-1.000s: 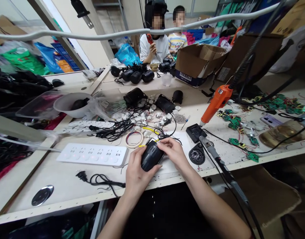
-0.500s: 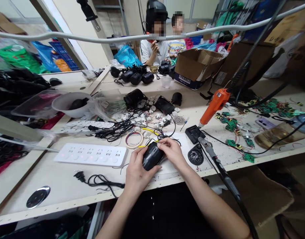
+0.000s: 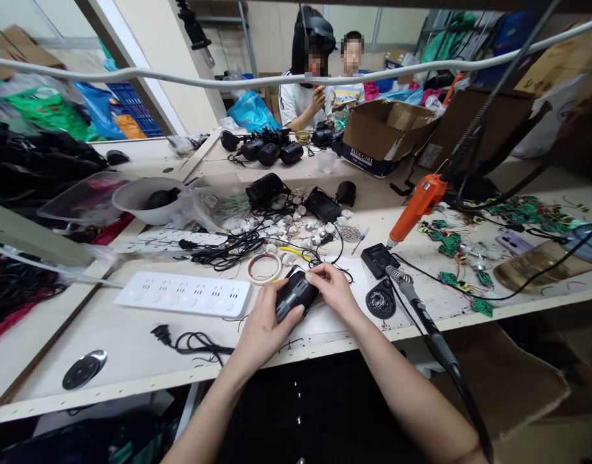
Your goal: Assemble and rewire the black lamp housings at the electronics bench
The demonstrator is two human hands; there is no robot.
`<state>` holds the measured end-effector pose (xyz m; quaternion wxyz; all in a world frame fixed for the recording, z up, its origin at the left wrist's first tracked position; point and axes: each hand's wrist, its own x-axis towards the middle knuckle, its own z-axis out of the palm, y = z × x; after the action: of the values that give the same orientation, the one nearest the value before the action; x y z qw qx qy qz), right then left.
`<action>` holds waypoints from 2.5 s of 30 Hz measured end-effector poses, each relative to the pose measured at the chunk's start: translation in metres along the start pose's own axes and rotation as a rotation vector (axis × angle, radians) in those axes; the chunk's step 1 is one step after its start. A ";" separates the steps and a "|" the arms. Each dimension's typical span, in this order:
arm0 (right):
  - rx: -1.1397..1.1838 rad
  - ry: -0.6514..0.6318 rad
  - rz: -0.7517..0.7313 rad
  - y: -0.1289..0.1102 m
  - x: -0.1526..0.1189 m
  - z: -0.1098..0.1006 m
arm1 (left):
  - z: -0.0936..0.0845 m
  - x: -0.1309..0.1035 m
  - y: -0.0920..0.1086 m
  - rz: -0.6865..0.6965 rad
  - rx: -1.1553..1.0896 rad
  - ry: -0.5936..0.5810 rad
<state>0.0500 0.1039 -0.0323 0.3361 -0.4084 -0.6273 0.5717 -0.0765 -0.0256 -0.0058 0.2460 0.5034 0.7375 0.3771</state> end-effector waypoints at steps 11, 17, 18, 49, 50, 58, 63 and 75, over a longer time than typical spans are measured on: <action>-0.069 0.005 -0.045 -0.001 0.002 0.008 | -0.006 0.014 0.002 -0.288 -0.308 -0.004; -0.073 -0.023 -0.073 0.002 0.000 0.003 | 0.000 0.010 0.003 -0.211 -0.236 0.004; -0.078 -0.022 -0.077 0.001 -0.001 0.003 | 0.000 0.010 0.004 -0.214 -0.229 0.008; 0.472 -0.150 0.518 -0.015 -0.101 0.034 | 0.001 0.024 0.020 -0.382 -0.135 0.089; 0.445 -0.134 0.510 -0.013 -0.101 0.035 | 0.002 0.022 0.022 -0.369 -0.107 0.091; 0.191 -0.099 0.399 -0.002 -0.096 -0.001 | 0.012 0.009 0.024 -0.269 0.007 0.126; 0.091 0.070 0.263 -0.009 -0.093 -0.030 | 0.012 0.010 0.022 -0.266 0.028 0.083; -0.443 0.704 0.009 0.034 -0.108 -0.094 | 0.009 0.011 0.012 -0.323 0.012 0.087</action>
<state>0.1849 0.0494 -0.0503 0.4317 -0.6441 -0.5799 0.2498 -0.0673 -0.0106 -0.0017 0.2682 0.3631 0.8209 0.3498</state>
